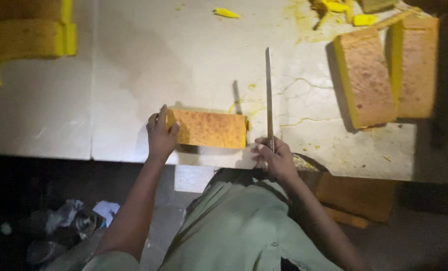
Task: The person removes a rectangular yellow block from a metal tray, places it on a white work surface, and uses a long knife to cut it into strips. The person repeatedly slices the block into smaller pieces and stacks them on the table.
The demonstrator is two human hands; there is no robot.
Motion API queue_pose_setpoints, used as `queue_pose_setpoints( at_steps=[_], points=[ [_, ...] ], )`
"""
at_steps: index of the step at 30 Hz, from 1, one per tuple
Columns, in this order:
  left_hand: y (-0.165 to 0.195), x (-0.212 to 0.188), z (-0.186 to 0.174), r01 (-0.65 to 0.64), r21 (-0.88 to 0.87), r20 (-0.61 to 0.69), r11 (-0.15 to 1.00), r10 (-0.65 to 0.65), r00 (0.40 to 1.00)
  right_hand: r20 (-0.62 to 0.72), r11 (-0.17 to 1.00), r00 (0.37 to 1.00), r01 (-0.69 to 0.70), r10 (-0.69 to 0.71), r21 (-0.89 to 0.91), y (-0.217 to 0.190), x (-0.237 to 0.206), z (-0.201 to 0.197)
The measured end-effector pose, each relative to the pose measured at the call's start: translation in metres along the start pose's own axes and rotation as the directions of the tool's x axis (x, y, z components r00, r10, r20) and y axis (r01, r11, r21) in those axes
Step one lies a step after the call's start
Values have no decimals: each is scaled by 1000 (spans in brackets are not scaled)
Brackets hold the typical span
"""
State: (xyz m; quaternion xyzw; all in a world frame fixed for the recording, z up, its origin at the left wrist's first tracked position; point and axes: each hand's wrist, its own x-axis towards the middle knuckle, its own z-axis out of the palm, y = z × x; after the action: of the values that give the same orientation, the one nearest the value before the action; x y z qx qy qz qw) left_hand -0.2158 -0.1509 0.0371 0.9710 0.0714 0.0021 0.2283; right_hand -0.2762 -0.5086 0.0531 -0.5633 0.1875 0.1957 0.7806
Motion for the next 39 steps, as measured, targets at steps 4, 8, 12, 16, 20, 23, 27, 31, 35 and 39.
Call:
queue_pose_setpoints(
  at_steps=[4, 8, 12, 16, 20, 23, 27, 31, 35, 39],
  points=[
    [13, -30, -17, -263, 85, 47, 961, 260, 965, -112, 936, 980, -189, 162, -298, 27, -30, 15],
    [86, -15, -1, -519, 32, 337, 854, 480, 810, -165, 910, 977, -188, 135, -370, 58, -63, 9],
    [114, 2, 4, -633, 92, 458, 769, 531, 713, -112, 720, 990, -12, -91, -694, 78, -92, 16],
    [91, -4, -8, -682, -8, 393, 731, 629, 670, -44, 488, 955, 109, -292, -866, 89, -111, 54],
    [71, -15, -10, -706, -37, 334, 707, 675, 658, -144, 370, 989, -123, -30, -921, 91, -108, 105],
    [66, -22, -2, -696, 76, 221, 714, 668, 710, -124, 268, 981, -80, -151, -960, 83, -90, 129],
    [64, -30, 6, -688, 65, 155, 722, 674, 722, -201, 88, 968, -189, -148, -978, 62, -49, 138],
    [66, -25, 11, -688, 73, 155, 722, 673, 723, -204, 121, 955, -182, -214, -976, 44, -21, 151],
    [66, -22, 12, -656, 41, 153, 754, 644, 750, -280, 186, 950, -252, -140, -950, 44, -65, 168],
    [65, -23, 14, -682, 46, 119, 730, 674, 729, -288, 270, 957, -288, 40, -919, 71, -138, 163]
  ],
)
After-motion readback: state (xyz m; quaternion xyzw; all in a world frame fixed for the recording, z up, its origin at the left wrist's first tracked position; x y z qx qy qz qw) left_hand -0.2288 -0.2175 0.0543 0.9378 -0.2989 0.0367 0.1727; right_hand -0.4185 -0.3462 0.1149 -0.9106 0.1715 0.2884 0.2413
